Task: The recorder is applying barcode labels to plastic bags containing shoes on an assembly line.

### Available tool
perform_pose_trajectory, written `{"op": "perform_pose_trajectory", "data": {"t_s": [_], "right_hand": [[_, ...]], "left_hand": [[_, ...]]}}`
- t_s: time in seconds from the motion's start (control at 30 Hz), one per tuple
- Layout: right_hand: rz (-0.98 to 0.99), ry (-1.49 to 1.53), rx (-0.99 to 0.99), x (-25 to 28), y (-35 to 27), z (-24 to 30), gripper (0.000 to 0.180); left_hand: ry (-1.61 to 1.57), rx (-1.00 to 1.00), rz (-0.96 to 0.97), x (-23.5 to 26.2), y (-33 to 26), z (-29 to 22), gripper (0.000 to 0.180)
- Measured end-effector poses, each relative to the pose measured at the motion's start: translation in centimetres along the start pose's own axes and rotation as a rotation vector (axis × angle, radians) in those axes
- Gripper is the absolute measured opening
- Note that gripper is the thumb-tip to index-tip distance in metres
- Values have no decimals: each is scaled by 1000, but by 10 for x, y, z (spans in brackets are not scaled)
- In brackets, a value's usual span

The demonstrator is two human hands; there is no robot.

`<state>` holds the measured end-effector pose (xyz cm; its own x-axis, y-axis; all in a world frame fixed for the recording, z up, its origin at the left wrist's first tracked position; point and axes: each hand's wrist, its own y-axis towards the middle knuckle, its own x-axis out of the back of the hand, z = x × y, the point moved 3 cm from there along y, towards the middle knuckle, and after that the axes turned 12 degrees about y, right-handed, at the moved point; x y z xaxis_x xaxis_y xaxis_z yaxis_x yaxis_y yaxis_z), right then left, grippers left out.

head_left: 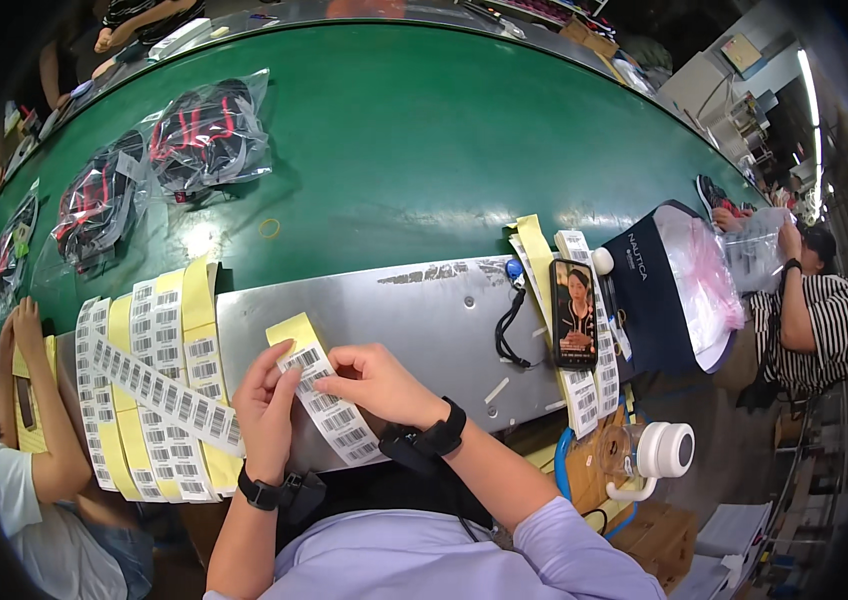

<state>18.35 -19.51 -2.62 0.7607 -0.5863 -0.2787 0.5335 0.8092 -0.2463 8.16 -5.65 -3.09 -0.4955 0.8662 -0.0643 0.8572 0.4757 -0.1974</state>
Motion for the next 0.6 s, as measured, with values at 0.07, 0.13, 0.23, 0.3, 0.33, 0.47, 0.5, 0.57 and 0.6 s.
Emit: {"op": "perform_pose_trajectory", "data": {"t_s": [0.07, 0.13, 0.23, 0.3, 0.33, 0.47, 0.5, 0.57, 0.6], "right_hand": [[-31, 18, 33, 0, -5, -2, 13], [-154, 125, 48, 5, -19, -3, 17], [-354, 258, 100, 22, -47, 0, 21], [-542, 312, 169, 36, -75, 1, 20], [-656, 291, 238, 44, -89, 3, 18], [-1096, -67, 579, 75, -140, 0, 12], [-1182, -188, 607, 82, -151, -1, 16], [-1291, -366, 720, 94, -168, 2, 23], [-1325, -396, 752, 101, -172, 4, 26]], "left_hand": [[23, -2, 33, -1, 0, 1, 33], [40, 3, 70, -3, -1, -3, 32], [69, -14, 76, 0, -1, 7, 31], [65, -11, 80, -1, -2, 5, 30], [59, -13, 87, -3, -3, 2, 30], [149, -26, 95, -6, -2, 0, 29], [157, -24, 95, -8, -2, -1, 29], [170, -20, 96, -9, -2, -1, 28], [170, -19, 95, -10, -2, -1, 28]]}}
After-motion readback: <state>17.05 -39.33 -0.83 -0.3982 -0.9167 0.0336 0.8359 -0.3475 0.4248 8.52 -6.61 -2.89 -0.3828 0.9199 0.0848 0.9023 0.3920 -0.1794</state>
